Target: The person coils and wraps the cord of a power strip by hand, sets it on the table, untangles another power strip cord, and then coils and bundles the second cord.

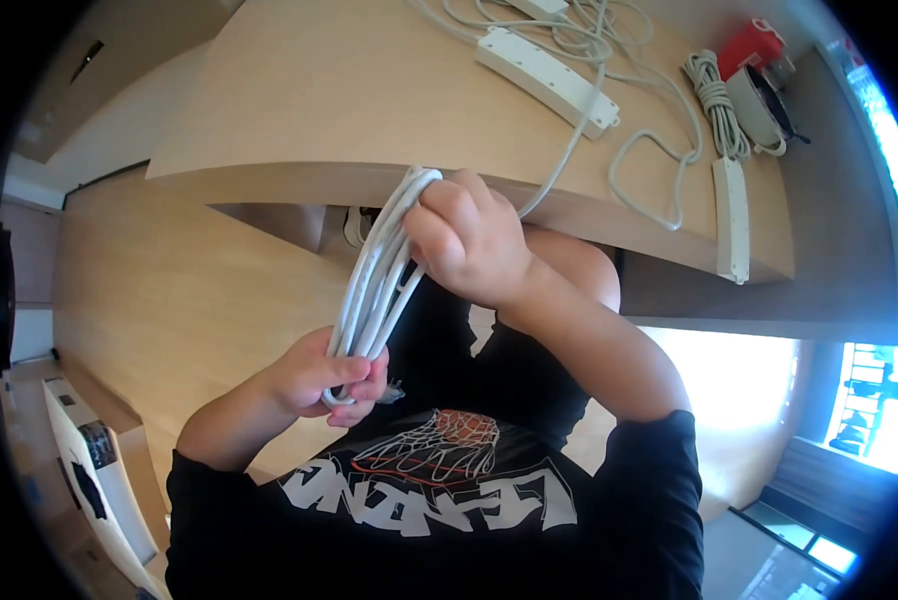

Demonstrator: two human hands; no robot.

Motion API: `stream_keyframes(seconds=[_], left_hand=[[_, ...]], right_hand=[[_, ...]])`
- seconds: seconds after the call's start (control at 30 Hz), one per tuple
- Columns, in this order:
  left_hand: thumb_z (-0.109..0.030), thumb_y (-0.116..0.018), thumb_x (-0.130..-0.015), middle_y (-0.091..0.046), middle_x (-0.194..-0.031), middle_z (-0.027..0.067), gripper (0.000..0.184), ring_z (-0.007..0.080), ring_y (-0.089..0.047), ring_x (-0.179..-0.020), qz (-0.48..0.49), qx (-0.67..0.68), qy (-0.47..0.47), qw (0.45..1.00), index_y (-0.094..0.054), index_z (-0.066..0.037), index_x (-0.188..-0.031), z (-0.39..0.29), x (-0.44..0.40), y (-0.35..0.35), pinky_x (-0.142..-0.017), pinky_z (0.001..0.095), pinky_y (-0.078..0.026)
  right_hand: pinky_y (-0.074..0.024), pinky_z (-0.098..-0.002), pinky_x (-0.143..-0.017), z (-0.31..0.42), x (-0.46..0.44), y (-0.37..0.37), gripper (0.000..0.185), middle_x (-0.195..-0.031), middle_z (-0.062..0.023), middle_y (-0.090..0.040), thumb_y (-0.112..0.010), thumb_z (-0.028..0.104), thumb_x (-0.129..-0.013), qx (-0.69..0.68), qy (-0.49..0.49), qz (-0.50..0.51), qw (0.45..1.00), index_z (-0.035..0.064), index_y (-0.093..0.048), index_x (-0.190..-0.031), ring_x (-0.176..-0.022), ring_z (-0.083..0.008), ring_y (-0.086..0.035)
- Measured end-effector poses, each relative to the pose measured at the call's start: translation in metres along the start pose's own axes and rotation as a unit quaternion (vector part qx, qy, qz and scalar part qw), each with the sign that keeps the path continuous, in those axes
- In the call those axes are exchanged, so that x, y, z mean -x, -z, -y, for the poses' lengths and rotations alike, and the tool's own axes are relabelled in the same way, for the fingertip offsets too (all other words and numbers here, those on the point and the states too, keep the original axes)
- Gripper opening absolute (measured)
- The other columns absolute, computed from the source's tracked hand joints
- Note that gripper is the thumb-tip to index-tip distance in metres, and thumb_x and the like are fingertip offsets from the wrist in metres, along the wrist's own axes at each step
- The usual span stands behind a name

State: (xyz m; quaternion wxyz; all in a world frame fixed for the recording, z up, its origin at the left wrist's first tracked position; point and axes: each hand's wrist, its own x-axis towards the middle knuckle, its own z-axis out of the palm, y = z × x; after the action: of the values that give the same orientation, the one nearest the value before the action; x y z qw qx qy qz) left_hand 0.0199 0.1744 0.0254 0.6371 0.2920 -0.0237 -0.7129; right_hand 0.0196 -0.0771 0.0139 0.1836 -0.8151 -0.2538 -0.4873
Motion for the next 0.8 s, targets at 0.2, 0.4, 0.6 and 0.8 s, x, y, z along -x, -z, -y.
stream_keyframes(seconds=[0.2,0.4,0.6,0.8], left_hand=[[-0.022,-0.063,-0.094,-0.047,-0.067,0.0058,0.022,0.0149,-0.047,-0.046,-0.027,0.003,0.002,1.000,-0.051,-0.005,-0.088,-0.003,0.006,0.010,-0.039,0.0270,-0.036],[-0.012,-0.063,-0.093,-0.047,-0.066,0.0076,0.016,0.0155,-0.046,-0.046,-0.045,0.056,0.038,0.997,-0.050,-0.005,-0.086,-0.009,0.019,0.013,-0.038,0.0269,-0.036],[0.003,-0.068,-0.080,-0.049,-0.067,0.0069,0.024,0.0155,-0.050,-0.049,-0.009,-0.016,-0.017,1.000,-0.047,-0.008,-0.082,0.006,0.028,0.019,-0.040,0.0266,-0.038],[0.001,-0.069,-0.081,-0.048,-0.067,0.0053,0.024,0.0142,-0.049,-0.047,-0.024,-0.030,0.019,0.999,-0.046,-0.008,-0.081,0.020,0.041,0.020,-0.040,0.0274,-0.037]], right_hand=[[-0.0486,-0.0350,-0.058,-0.008,-0.003,-0.009,0.051,-0.100,-0.0121,-0.049,-0.075,0.008,-0.059,-0.010,-0.015,0.074,0.997,0.0198,-0.054,-0.104,-0.080,-0.0287,-0.056],[-0.0539,-0.0397,-0.076,-0.007,-0.053,-0.016,0.038,-0.110,-0.0121,-0.061,-0.082,0.016,-0.066,0.036,0.175,0.157,0.971,0.0192,-0.060,-0.096,-0.101,-0.0344,-0.060],[-0.0563,-0.0329,-0.063,-0.002,-0.030,-0.027,0.019,-0.098,-0.0056,-0.065,-0.069,0.014,-0.071,-0.050,0.139,0.239,0.960,0.0106,-0.061,-0.088,-0.094,-0.0278,-0.065],[-0.0518,-0.0329,-0.054,0.015,-0.039,-0.014,0.016,-0.082,-0.0037,-0.055,-0.066,0.015,-0.065,-0.071,0.134,0.299,0.942,0.0106,-0.059,-0.079,-0.080,-0.0244,-0.059]])
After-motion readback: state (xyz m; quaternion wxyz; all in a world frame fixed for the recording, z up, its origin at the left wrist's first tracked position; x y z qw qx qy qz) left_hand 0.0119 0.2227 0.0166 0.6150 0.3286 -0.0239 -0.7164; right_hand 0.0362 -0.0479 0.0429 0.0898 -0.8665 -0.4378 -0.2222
